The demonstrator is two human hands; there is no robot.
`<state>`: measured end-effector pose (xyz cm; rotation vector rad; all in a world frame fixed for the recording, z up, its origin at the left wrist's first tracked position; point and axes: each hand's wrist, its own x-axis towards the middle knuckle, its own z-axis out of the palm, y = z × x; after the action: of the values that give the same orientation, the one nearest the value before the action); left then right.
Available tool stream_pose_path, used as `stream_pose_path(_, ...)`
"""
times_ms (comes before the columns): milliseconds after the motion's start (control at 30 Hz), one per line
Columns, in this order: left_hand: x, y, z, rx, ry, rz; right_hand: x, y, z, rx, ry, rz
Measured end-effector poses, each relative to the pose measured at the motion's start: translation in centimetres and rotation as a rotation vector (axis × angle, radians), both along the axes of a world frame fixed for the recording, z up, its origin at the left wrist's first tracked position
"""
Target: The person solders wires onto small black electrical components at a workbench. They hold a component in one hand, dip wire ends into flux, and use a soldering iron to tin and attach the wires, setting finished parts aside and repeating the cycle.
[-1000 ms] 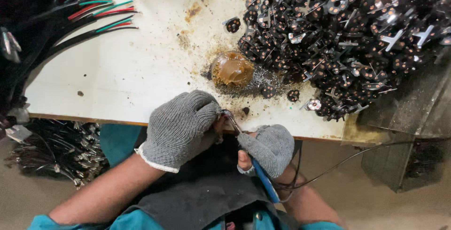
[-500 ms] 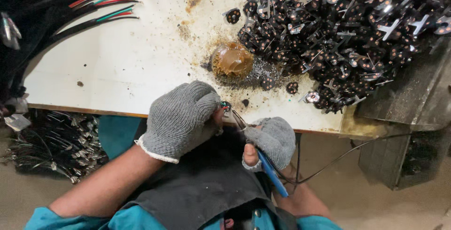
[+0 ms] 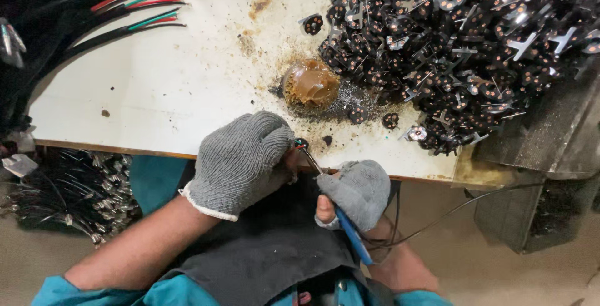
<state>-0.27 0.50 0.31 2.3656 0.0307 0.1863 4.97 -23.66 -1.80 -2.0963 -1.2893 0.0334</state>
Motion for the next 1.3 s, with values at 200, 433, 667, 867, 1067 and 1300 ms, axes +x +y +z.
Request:
stream_pose_path(200, 0.0, 0.0, 0.0, -0.006, -0.025, 0.009, 0.3, -0.5, -0.6, -0.093, -0.087, 0.157)
stream_pose_path(433, 0.0, -0.1, 0.1, 0.028, -0.031, 0.014, 0.2, -0.6, -1.3, -0.04, -0.132, 0.148)
stream_pose_path(667, -0.1, -0.1, 0.0, 0.014, -0.038, 0.011, 0.0, -0.7, -1.4, 0.051, -0.112, 0.118)
stream_pose_path(867, -0.1, -0.2, 0.1, 0.032, -0.038, 0.028, -0.2, -0.2, 0.4, 0.175, 0.063, -0.045)
stream_pose_path(1067, 0.0, -0.4, 0.4, 0.042, -0.067, 0.045, -1.0, 1.0, 2.1, 0.177, 0.236, -0.555)
stream_pose_path(1300, 0.1, -0.6, 0.5, 0.06, -0.072, 0.057, 2.4, 2.0, 3.2, -0.032, -0.015, -0.704)
